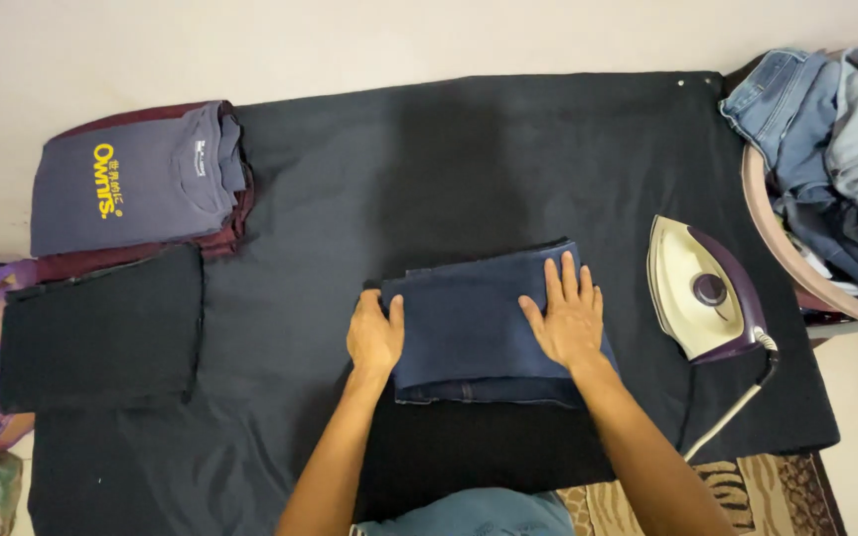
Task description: Iron and fold a pair of denim jeans on a flat surface.
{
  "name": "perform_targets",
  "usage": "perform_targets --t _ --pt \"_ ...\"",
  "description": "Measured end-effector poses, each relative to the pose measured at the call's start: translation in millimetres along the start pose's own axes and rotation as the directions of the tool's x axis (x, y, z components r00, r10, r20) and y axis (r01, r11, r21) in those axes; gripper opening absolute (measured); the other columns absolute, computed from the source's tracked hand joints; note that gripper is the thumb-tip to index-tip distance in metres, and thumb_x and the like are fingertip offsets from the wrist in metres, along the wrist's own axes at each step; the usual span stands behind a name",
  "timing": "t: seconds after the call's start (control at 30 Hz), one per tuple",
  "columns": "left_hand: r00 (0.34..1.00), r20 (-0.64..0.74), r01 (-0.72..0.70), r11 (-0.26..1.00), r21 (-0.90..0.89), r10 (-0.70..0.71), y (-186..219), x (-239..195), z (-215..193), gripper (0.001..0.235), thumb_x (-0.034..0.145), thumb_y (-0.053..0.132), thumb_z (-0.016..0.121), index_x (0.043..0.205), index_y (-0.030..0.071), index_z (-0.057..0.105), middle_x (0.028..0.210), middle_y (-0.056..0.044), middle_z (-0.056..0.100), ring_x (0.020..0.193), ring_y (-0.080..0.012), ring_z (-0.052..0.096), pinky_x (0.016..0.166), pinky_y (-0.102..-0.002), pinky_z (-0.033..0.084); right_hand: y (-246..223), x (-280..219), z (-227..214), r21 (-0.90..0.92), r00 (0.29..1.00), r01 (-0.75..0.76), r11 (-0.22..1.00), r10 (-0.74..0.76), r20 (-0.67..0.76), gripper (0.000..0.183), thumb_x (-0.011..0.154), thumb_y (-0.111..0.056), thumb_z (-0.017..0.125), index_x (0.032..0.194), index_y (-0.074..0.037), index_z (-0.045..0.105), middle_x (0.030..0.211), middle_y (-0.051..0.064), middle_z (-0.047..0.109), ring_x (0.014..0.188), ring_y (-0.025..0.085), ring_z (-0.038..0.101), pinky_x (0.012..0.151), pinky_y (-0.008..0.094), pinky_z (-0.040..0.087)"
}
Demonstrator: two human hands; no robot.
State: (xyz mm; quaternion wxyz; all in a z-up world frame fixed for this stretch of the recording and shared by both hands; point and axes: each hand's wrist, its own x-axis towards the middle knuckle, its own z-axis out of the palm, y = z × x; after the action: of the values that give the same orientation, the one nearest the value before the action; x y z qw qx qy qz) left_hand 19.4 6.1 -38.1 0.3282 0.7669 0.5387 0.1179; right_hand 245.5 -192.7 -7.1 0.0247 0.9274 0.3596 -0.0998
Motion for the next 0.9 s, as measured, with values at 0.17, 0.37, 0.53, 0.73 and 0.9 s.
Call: perform_targets --t 0.17,0.37,0.53,0.73,0.9 --pt "0.975 0.026 -0.221 0.966 0.131 0.22 36 -47 -34 0.084 0.093 0.045 0.067 0.156 0.001 0.034 0.153 -0.029 0.035 0.132 -0.0483 0.046 0.1 -0.061 0.042 12 -31 -6 -0.029 0.979 0.034 0.999 -0.039 -0.199 0.087 0.095 -0.069 0.044 0.158 -0.009 0.04 0.166 0.021 0.033 0.15 0.046 0.031 0.117 0.057 0.031" --pt "0.909 0.094 -0.415 0.901 0.125 0.406 12 -59 -13 0.082 0.092 0.044 0.066 0.158 0.008 0.034 0.169 -0.027 0.012 0.15 -0.0431 0.028 0.117 -0.062 0.025 45 -41 -29 0.241 0.928 0.092 0.966 0.004 -0.373 0.071 0.1 -0.046 0.055 0.149 0.003 0.046 0.154 0.031 0.039 0.143 0.051 0.036 0.118 0.058 0.027" --pt "0.891 0.025 -0.452 0.882 0.136 0.453 -6 -61 8 0.081 0.091 0.048 0.063 0.155 0.006 0.037 0.168 -0.026 0.013 0.15 -0.0441 0.027 0.116 -0.062 0.025 141 -29 -109 0.023 0.506 -0.011 1.0 0.025 -0.862 0.066 0.102 -0.019 0.07 0.147 0.018 0.039 0.15 0.043 0.037 0.135 0.06 0.037 0.115 0.064 0.022" --pt "0.907 0.042 -0.422 0.897 0.132 0.42 -9 -62 8 0.082 0.091 0.05 0.061 0.155 0.005 0.037 0.169 -0.022 0.008 0.153 -0.0377 0.022 0.118 -0.06 0.022 206 1 -105 0.329 0.924 -0.359 0.873 0.383 -0.008 0.069 0.098 -0.054 0.062 0.114 0.013 0.064 0.088 0.025 0.073 0.086 0.043 0.07 0.083 0.046 0.053" --pt "0.908 0.069 -0.419 0.897 0.142 0.413 -6 -61 8 0.082 0.092 0.05 0.058 0.155 0.003 0.034 0.168 -0.025 0.008 0.153 -0.0405 0.019 0.118 -0.06 0.019 159 -24 -136 0.544 0.966 -0.219 0.81 0.26 0.002 0.046 0.101 -0.031 0.066 0.108 0.015 0.06 0.077 0.02 0.066 0.062 0.029 0.064 0.06 0.038 0.051"
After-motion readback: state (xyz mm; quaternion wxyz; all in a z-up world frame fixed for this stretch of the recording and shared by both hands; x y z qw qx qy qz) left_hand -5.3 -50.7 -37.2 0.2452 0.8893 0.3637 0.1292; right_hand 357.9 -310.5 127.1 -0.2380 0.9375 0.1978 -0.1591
